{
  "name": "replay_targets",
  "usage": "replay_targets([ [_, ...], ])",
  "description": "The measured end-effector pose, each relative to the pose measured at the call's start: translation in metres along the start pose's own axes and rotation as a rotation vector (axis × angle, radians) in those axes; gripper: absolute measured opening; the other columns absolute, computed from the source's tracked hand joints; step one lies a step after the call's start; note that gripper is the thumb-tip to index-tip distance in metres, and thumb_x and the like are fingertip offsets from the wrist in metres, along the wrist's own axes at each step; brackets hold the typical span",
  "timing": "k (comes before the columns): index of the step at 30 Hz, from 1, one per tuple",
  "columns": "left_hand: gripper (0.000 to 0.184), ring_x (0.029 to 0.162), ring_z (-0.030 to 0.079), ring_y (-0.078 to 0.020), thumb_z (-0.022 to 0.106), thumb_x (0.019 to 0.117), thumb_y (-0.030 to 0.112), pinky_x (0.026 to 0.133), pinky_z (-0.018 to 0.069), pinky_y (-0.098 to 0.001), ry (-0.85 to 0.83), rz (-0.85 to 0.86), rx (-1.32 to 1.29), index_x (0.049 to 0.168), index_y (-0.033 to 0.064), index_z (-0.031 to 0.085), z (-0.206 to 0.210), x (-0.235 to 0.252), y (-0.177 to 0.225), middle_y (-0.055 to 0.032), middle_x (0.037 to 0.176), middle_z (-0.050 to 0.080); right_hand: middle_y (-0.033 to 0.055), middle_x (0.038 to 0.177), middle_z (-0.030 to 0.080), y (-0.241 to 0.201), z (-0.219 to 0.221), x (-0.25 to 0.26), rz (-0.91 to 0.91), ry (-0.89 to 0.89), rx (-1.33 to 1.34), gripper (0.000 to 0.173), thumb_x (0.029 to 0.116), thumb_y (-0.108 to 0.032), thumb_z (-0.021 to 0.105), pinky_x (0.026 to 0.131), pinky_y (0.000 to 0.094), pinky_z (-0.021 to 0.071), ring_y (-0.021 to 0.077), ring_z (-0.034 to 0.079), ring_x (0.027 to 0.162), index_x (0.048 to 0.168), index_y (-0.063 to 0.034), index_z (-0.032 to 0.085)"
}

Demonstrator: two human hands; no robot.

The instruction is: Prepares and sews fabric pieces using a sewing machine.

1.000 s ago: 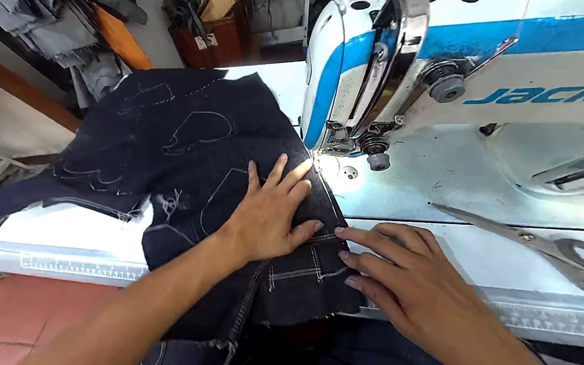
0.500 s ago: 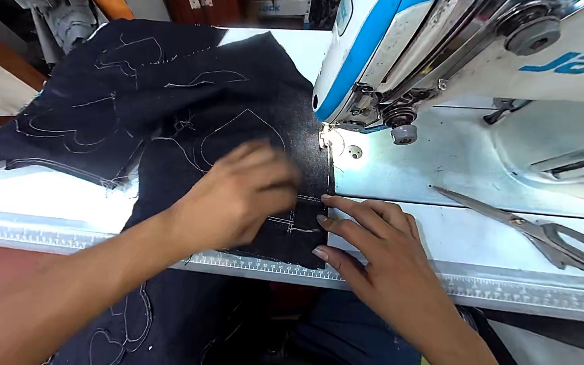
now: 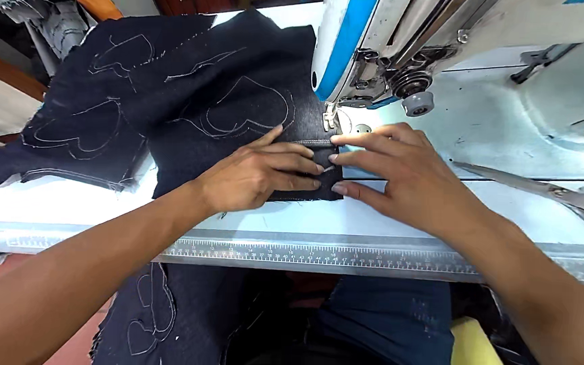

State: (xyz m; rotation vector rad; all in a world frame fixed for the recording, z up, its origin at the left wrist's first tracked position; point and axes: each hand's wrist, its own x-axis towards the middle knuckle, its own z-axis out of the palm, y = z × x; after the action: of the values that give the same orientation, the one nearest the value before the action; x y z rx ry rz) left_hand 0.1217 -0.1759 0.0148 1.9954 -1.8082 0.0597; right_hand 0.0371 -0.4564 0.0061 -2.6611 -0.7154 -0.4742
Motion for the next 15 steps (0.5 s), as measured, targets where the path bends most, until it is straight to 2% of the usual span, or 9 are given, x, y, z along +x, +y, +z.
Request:
replay_targets([
  [4,0.045,0.138,0.055,-0.0257,0.046,0.099,-0.002,0.121,0.0307,-0.062,0.012,0.004,0.034,0.125,0.0215,0.075,-0.003,0.011,-0.021,-0.0015,0.135,0.068,0.0039,0.132,0.068,0.006,0.006,0.006,-0.022,0.055,-0.026,0.044,0.1009,-0.052,0.052,0.092,0.0498,0.0452,0.03,0.06,0.12,0.118,-0.0194,0.076],
  [9,0.049,0.137,0.055,-0.0261,0.044,0.0984,-0.003,0.12,0.032,-0.0616,0.007,0.005,0.08,0.127,0.0227,0.074,-0.009,0.023,-0.047,-0.0023,0.135,0.068,0.0037,0.132,0.068,0.001,0.006,0.005,0.023,0.052,-0.064,0.046,0.1017,-0.053,0.05,0.092,0.0506,0.0428,0.0298,0.058,0.123,0.122,-0.0195,0.074],
  [13,0.045,0.135,0.056,-0.0244,0.043,0.1011,-0.001,0.119,0.0357,-0.054,0.039,0.015,0.111,0.126,0.0202,0.074,-0.011,0.033,-0.069,-0.0029,0.134,0.068,0.0028,0.133,0.067,0.003,0.007,0.006,0.045,0.055,-0.063,0.05,0.1003,-0.055,0.051,0.093,0.0513,0.0421,0.0304,0.056,0.126,0.127,-0.0184,0.072],
  [15,0.045,0.13,0.059,-0.0247,0.043,0.1006,-0.002,0.114,0.0415,-0.0483,0.025,0.038,0.14,0.125,0.0178,0.075,-0.015,0.038,-0.077,-0.0047,0.131,0.069,0.0029,0.133,0.067,0.004,0.007,0.005,0.052,0.054,-0.042,0.051,0.0996,-0.056,0.052,0.094,0.0517,0.042,0.031,0.056,0.125,0.127,-0.0182,0.073],
])
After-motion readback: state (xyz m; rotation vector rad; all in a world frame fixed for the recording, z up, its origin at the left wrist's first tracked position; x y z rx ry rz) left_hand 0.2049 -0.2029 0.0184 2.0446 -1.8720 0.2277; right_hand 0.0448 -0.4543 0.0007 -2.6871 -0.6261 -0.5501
